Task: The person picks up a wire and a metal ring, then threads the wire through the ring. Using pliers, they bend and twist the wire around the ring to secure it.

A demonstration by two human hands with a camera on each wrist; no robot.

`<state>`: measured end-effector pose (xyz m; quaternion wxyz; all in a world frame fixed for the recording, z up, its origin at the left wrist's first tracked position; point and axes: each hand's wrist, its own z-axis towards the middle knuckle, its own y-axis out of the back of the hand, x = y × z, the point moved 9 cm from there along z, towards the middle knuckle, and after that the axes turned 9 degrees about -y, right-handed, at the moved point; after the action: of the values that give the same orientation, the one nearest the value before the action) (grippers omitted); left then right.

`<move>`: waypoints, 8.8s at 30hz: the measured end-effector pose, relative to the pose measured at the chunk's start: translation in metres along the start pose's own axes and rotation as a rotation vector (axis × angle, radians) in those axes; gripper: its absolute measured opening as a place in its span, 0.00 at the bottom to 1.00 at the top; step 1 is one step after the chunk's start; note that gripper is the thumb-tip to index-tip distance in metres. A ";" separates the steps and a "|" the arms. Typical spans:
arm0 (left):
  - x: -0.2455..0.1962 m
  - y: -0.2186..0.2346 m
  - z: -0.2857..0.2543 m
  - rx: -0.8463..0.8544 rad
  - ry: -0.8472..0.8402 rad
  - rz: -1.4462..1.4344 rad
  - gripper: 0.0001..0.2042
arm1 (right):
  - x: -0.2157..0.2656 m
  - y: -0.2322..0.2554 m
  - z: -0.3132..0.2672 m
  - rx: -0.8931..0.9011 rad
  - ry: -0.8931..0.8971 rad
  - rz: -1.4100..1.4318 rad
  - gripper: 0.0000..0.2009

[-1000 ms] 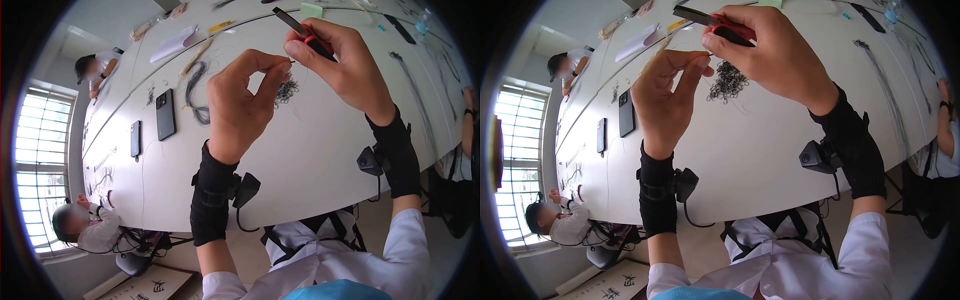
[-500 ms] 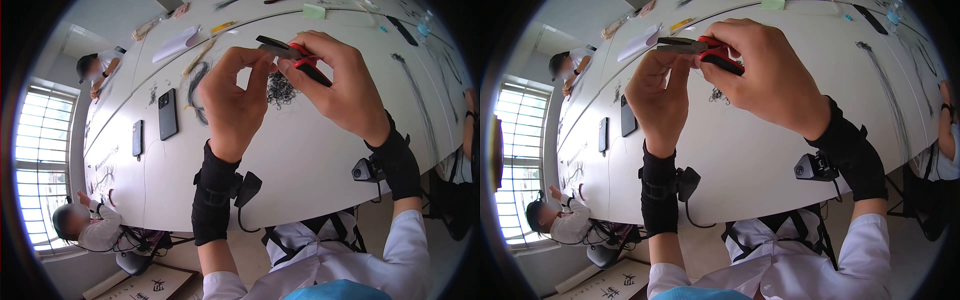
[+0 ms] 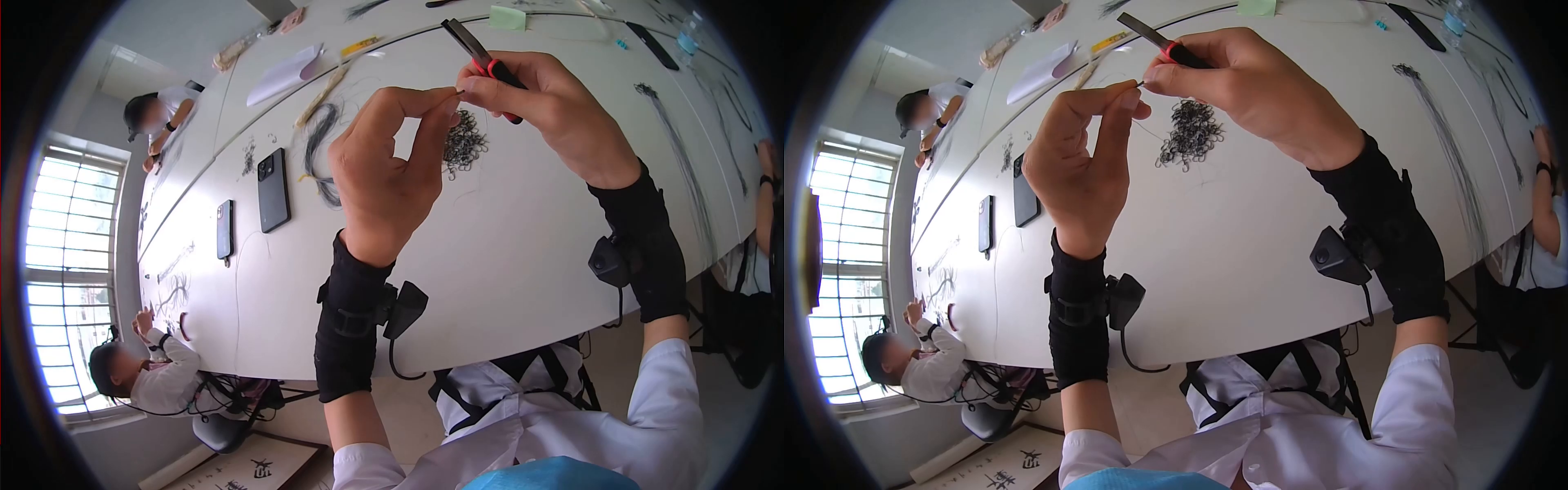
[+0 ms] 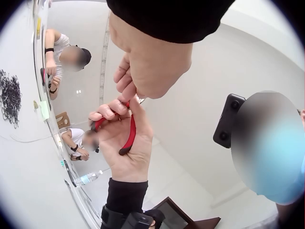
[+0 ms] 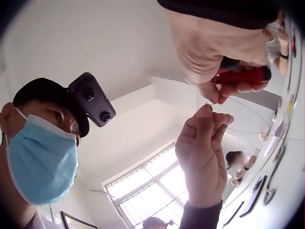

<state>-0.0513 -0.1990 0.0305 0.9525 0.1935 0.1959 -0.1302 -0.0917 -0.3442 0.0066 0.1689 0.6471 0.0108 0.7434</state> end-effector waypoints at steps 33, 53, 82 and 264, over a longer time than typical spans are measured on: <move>0.007 0.000 0.004 0.010 0.050 0.074 0.06 | 0.001 0.000 -0.005 -0.103 -0.048 0.049 0.14; 0.033 -0.002 -0.007 -0.022 0.488 -0.565 0.07 | -0.024 -0.013 0.002 0.073 -0.180 0.260 0.14; 0.025 0.004 -0.004 -0.114 0.328 -0.280 0.03 | -0.008 -0.017 -0.004 0.065 -0.125 0.095 0.13; 0.042 0.000 -0.012 -0.053 0.663 -0.724 0.04 | 0.024 0.007 -0.031 -0.043 0.103 -0.501 0.20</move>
<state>-0.0181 -0.2010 0.0024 0.7369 0.1198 0.5465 -0.3795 -0.1257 -0.3380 0.0267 0.3607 0.5819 0.1638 0.7103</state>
